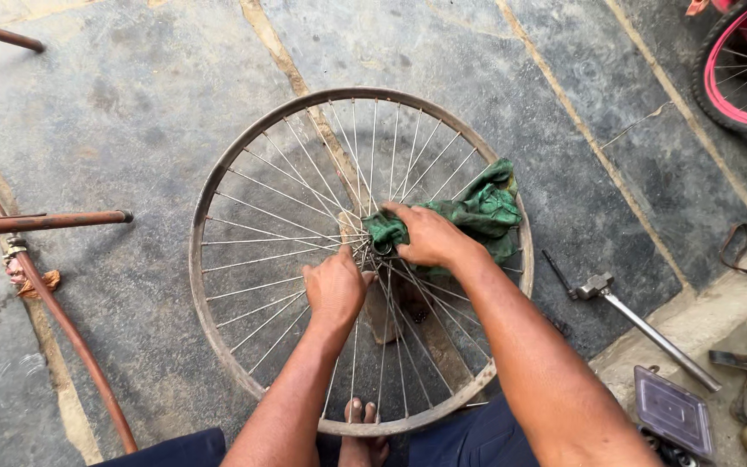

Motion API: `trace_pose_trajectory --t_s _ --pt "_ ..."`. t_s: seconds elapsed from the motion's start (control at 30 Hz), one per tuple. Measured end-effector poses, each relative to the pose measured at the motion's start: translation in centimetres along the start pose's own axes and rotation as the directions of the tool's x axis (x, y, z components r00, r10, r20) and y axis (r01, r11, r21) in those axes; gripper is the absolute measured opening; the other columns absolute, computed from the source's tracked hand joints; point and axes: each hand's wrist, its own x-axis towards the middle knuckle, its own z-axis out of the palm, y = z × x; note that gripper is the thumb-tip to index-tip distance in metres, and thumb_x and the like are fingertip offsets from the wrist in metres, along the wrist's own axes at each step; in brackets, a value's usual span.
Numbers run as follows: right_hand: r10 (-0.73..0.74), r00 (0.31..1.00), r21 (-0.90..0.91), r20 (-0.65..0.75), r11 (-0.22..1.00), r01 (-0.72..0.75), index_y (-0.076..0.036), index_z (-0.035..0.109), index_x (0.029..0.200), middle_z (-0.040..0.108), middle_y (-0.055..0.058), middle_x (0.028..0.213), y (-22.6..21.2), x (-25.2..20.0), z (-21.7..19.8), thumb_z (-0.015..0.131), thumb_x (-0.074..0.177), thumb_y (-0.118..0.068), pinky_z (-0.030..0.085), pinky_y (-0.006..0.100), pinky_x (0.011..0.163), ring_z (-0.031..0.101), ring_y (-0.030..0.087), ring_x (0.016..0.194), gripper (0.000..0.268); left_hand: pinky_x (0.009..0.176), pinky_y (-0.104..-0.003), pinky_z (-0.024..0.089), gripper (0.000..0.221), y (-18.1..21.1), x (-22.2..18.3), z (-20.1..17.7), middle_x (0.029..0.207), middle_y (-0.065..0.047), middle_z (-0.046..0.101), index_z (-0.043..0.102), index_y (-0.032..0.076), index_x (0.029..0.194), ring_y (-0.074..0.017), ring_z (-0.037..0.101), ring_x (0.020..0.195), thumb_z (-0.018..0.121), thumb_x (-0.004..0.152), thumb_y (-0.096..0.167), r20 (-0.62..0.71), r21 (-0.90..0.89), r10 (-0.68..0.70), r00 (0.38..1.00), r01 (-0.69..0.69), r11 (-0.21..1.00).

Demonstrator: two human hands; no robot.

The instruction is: The person cleans a bicycle wheel hub with a cloth and uses a hammer and a punch tool to seat parts into the hub.

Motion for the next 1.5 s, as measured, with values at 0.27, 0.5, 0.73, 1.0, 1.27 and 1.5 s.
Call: trace_pose_trajectory --t_s 0.27,0.5,0.73,1.0,1.27,1.5 --pt "-0.166 0.969 -0.392 -0.183 0.916 0.083 -0.01 0.067 0.11 0.064 0.017 0.104 -1.2 -1.5 1.6 0.061 0.091 -0.018 0.052 0.05 0.09 0.063 0.036 0.104 0.022 0.088 -0.055 0.049 0.07 -0.8 0.0 0.4 0.09 -0.017 0.075 0.06 0.005 0.121 -0.0361 0.073 0.091 0.087 0.074 0.048 0.035 -0.046 0.011 0.999 -0.01 0.999" --pt "0.103 0.984 0.079 0.144 0.99 -0.115 0.001 0.064 0.1 0.069 0.024 0.1 -2.4 -4.8 8.7 0.056 0.093 -0.031 0.053 0.054 0.09 0.067 0.042 0.098 0.034 0.092 -0.054 0.049 0.054 -0.9 0.4 1.7 0.094 -0.015 0.077 0.061 0.007 0.12 -0.0348 0.073 0.095 0.083 0.082 0.04 0.085 -0.043 -0.017 0.996 0.02 0.999" --pt "0.393 0.919 0.073 -0.017 0.918 -0.391 -0.002 0.058 0.12 0.071 0.028 0.102 -4.8 -6.5 5.9 0.066 0.09 -0.049 0.055 0.054 0.089 0.069 0.046 0.1 0.057 0.092 -0.054 0.048 0.064 -0.7 0.2 1.4 0.092 -0.016 0.076 0.057 0.009 0.124 -0.034 0.073 0.093 0.085 0.078 0.044 0.094 -0.032 -0.013 0.995 0.017 0.999" --pt "0.243 0.928 -0.077 -0.283 0.959 -0.274 -0.014 0.048 0.147 0.069 0.021 0.094 -6.0 -6.1 4.0 0.071 0.089 -0.047 0.056 0.054 0.077 0.07 0.042 0.088 0.071 0.091 -0.054 0.047 0.071 -0.7 0.3 1.0 0.099 -0.015 0.076 0.055 0.006 0.129 -0.0336 0.072 0.1 0.086 0.079 0.044 0.102 -0.03 -0.014 0.995 0.017 0.999" --pt "-0.162 0.936 -0.37 -0.312 0.928 0.037 -0.01 0.065 0.097 0.061 0.009 0.088 -4.6 -3.1 5.3 0.073 0.091 -0.029 0.057 0.046 0.071 0.07 0.031 0.085 0.021 0.094 -0.052 0.048 0.077 -0.8 0.6 0.4 0.104 -0.016 0.075 0.052 0.006 0.136 -0.0321 0.071 0.104 0.085 0.079 0.045 0.165 -0.064 -0.047 0.985 0.059 0.996" --pt "-0.043 0.945 -0.252 -0.324 0.967 -0.043 -0.013 0.069 0.096 0.061 0.009 0.086 -3.0 -1.4 5.3 0.072 0.086 -0.018 0.056 0.044 0.07 0.068 0.029 0.08 0.011 0.092 -0.051 0.049 0.075 -1.0 0.7 0.1 0.101 -0.016 0.075 0.053 0.005 0.133 -0.0335 0.072 0.103 0.085 0.08 0.046 0.175 -0.068 -0.052 0.983 0.065 0.996"
